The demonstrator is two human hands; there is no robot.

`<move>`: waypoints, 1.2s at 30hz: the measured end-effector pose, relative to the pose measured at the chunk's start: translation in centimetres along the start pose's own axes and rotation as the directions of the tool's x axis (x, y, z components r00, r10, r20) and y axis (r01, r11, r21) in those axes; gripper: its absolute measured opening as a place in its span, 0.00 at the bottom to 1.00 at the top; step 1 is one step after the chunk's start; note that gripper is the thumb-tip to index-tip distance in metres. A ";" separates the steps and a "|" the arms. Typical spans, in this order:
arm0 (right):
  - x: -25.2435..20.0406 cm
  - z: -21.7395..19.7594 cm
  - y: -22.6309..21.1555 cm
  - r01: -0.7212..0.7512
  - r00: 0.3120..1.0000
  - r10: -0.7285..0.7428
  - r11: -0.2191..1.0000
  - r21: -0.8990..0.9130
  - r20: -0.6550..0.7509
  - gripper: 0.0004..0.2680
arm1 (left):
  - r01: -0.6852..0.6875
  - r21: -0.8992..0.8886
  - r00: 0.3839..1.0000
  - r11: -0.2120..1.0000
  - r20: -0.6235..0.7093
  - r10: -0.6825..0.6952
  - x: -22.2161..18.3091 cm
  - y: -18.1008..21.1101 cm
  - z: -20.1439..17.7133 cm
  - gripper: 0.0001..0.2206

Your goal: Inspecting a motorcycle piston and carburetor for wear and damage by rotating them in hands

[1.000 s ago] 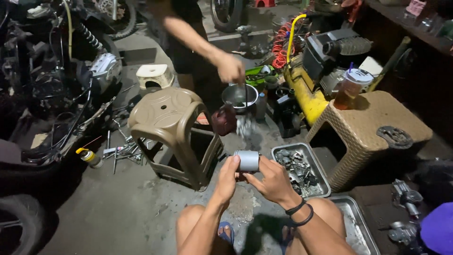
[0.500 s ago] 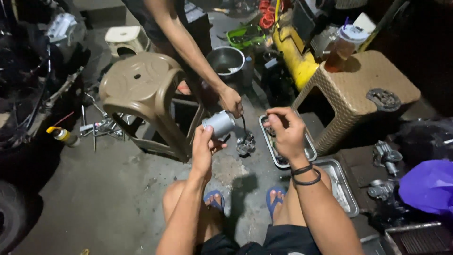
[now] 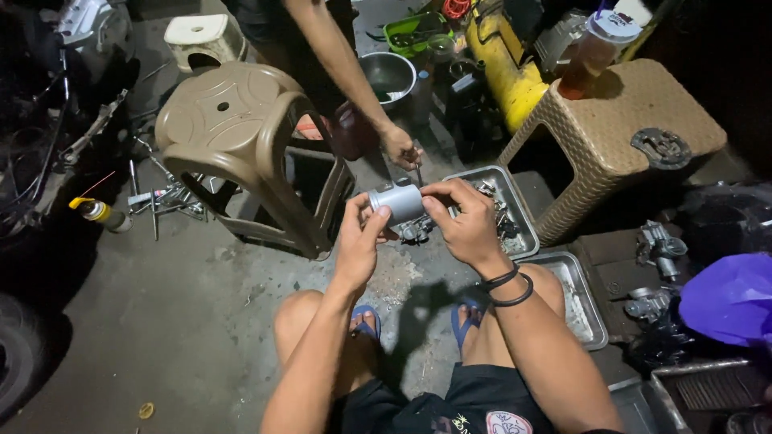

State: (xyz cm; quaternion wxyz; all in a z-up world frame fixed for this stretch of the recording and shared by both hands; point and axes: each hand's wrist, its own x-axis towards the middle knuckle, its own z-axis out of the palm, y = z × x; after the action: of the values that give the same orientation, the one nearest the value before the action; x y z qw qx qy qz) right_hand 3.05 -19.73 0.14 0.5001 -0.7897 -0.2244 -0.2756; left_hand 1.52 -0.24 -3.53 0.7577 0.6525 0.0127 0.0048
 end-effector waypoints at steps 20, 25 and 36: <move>5.1 0.0 3.0 -0.063 0.972 0.114 0.968 -0.241 0.205 0.17 | -0.018 0.583 0.955 0.812 -0.231 0.188 3.3 6.3 -11.4 0.28; 4.5 0.1 4.8 -0.282 0.922 0.335 0.925 -0.254 0.196 0.10 | -0.095 0.651 0.916 0.753 -0.239 0.323 9.1 4.3 -15.9 0.30; 2.0 -3.5 -0.8 -0.227 0.798 0.390 0.900 -0.371 0.459 0.11 | -0.147 0.940 0.653 0.307 -0.141 0.744 23.3 -0.3 -28.8 0.21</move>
State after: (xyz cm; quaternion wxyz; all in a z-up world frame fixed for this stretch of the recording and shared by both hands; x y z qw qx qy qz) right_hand 3.34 -22.44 3.17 0.3340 -0.9263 -0.1744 0.0055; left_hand 24.12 28.75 -8.40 0.2334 0.8794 0.0413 0.4128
